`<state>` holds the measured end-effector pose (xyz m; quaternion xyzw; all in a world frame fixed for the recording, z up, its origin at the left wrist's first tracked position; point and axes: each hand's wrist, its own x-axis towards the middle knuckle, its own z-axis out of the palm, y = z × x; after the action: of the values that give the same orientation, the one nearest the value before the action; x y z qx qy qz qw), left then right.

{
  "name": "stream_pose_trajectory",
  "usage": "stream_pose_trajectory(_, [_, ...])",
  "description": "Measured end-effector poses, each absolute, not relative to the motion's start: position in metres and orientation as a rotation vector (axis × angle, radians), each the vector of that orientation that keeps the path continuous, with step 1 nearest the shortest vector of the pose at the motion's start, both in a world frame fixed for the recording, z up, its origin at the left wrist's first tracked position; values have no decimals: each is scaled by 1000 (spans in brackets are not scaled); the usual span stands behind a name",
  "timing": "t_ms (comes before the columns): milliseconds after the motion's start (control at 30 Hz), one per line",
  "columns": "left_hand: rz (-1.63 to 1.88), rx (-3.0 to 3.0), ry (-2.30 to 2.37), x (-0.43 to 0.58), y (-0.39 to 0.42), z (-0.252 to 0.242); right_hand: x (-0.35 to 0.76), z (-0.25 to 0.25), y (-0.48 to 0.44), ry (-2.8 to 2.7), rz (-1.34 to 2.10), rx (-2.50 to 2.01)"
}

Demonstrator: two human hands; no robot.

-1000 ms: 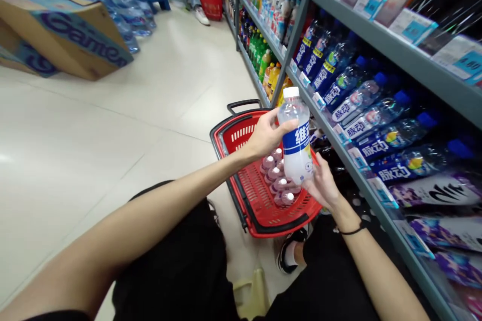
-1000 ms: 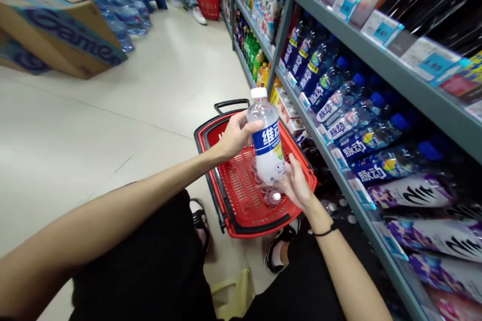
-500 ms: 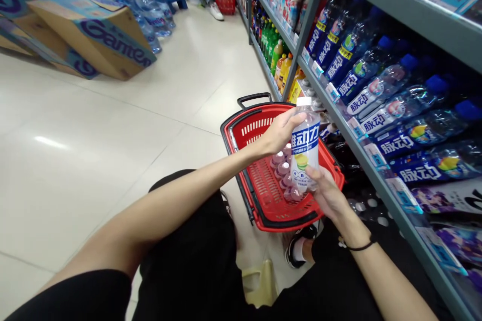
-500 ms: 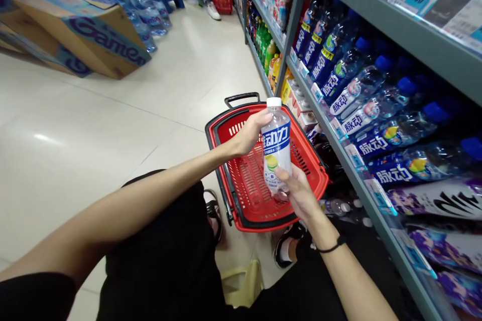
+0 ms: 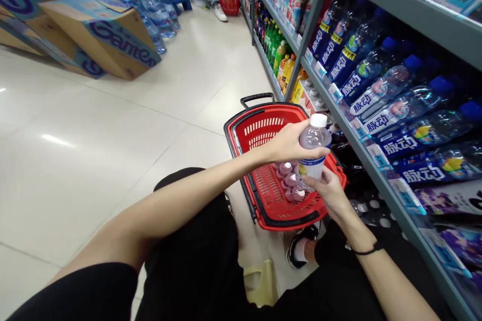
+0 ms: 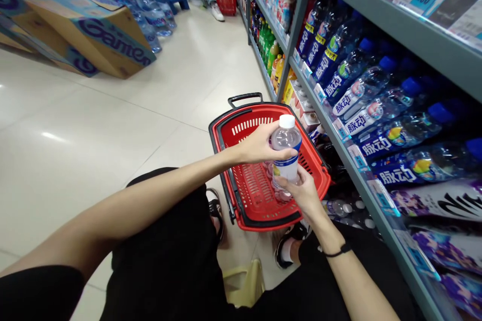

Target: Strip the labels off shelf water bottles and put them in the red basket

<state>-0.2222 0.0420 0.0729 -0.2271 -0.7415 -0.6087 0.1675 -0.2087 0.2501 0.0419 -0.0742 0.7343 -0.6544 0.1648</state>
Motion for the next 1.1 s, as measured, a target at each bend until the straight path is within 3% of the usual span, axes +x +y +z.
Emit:
stream_pose_trajectory(433, [-1603, -708, -2049, -207, 58, 77, -220, 33, 259, 2170, -1971, -367])
stream_pose_trajectory(733, [-1795, -743, -1975, -206, 49, 92, -214, 39, 260, 2012, -2006, -374])
stream_pose_trajectory(933, [-2154, -840, -1738, -217, 47, 82, -209, 47, 259, 1904, -2076, -314])
stream_pose_trajectory(1100, [-2123, -953, -1681, -221, 48, 79, -207, 57, 261, 1655, -2138, -238])
